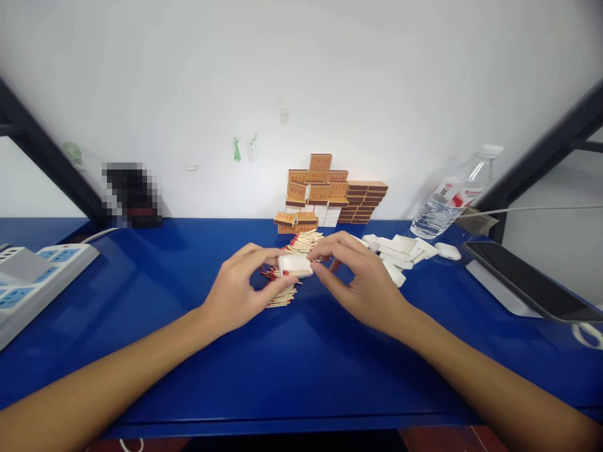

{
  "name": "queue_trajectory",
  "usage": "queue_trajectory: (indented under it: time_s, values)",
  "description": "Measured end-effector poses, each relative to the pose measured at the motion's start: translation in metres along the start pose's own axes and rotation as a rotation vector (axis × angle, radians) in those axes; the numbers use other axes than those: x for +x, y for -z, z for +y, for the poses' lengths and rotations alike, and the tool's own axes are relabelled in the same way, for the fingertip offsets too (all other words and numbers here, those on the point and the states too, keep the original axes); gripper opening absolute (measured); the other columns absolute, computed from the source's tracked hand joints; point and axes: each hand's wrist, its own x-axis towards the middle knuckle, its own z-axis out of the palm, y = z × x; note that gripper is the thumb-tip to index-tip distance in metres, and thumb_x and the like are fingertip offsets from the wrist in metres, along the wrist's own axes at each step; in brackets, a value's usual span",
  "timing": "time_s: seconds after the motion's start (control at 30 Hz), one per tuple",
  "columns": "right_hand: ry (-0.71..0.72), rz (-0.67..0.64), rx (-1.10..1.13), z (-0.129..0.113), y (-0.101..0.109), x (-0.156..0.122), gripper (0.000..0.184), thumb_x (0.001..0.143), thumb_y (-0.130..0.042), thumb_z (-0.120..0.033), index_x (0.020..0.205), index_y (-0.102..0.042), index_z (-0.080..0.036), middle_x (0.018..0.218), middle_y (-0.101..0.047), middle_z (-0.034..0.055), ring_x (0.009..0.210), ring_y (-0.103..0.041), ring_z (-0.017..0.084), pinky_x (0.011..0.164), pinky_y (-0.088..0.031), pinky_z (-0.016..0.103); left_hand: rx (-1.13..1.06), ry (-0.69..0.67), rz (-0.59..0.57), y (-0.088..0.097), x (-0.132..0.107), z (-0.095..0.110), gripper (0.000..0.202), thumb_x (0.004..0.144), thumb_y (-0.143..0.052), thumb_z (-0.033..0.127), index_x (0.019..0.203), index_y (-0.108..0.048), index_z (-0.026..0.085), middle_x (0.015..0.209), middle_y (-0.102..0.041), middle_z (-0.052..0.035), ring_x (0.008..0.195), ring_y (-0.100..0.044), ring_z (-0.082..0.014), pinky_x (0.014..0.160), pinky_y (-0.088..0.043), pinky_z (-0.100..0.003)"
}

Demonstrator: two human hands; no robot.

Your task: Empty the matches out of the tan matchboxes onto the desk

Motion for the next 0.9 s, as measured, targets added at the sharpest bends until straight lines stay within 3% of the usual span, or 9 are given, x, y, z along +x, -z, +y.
queue_trajectory:
  time_s: [0.1, 0.23, 0.33, 0.6, 0.9]
  values:
    - [-0.025, -0.062, 0.000, 0.002, -0.009, -0.003, 0.008, 0.099, -0.061, -0.017, 0.098, -0.068, -0.022, 0.095, -0.062, 0.0037, 0.083, -0.058, 0.017, 0.075, -0.051, 0.032, 0.090, 0.133, 0.149, 0.004, 0.005, -0.009, 0.027, 0.092, -0.077, 0.040, 0.112, -0.074, 0.021, 0.102, -0.077, -0.0048, 0.084, -0.068, -0.0182, 0.079, -0.056, -0.035]
    - [0.006, -0.258, 0.031, 0.003, -0.023, -0.006, 0.010, 0.097, -0.068, -0.021, 0.107, -0.070, -0.022, 0.102, -0.061, 0.0050, 0.094, -0.059, 0.018, 0.087, -0.051, 0.035, 0.152, 0.239, 0.213, 0.009, 0.011, -0.026, 0.032, 0.091, -0.077, 0.044, 0.115, -0.074, 0.022, 0.099, -0.078, -0.0025, 0.074, -0.067, -0.0166, 0.075, -0.055, -0.034]
    - [0.055, -0.324, 0.008, 0.004, -0.031, -0.007, 0.018, 0.096, -0.072, -0.026, 0.114, -0.070, -0.023, 0.109, -0.059, 0.0073, 0.103, -0.057, 0.020, 0.093, -0.050, 0.037, 0.169, 0.225, 0.205, 0.008, 0.011, -0.030, 0.032, 0.091, -0.078, 0.043, 0.114, -0.074, 0.022, 0.097, -0.079, -0.0021, 0.075, -0.068, -0.0170, 0.074, -0.055, -0.033]
    - [0.076, -0.336, -0.062, 0.005, -0.043, -0.006, 0.008, 0.098, -0.070, -0.028, 0.101, -0.067, -0.021, 0.106, -0.058, 0.0074, 0.102, -0.056, 0.022, 0.094, -0.050, 0.038, 0.187, 0.137, 0.194, 0.005, 0.011, -0.020, 0.028, 0.089, -0.080, 0.034, 0.114, -0.073, 0.022, 0.093, -0.077, -0.0006, 0.082, -0.069, -0.0176, 0.075, -0.057, -0.031]
    - [-0.010, -0.483, -0.107, -0.004, -0.034, -0.006, 0.011, 0.100, -0.067, -0.029, 0.103, -0.067, -0.018, 0.109, -0.060, 0.0105, 0.108, -0.055, 0.026, 0.099, -0.049, 0.044, 0.165, 0.064, 0.150, 0.003, 0.009, -0.018, 0.026, 0.090, -0.079, 0.033, 0.112, -0.072, 0.021, 0.096, -0.078, -0.0018, 0.087, -0.067, -0.0182, 0.079, -0.056, -0.033]
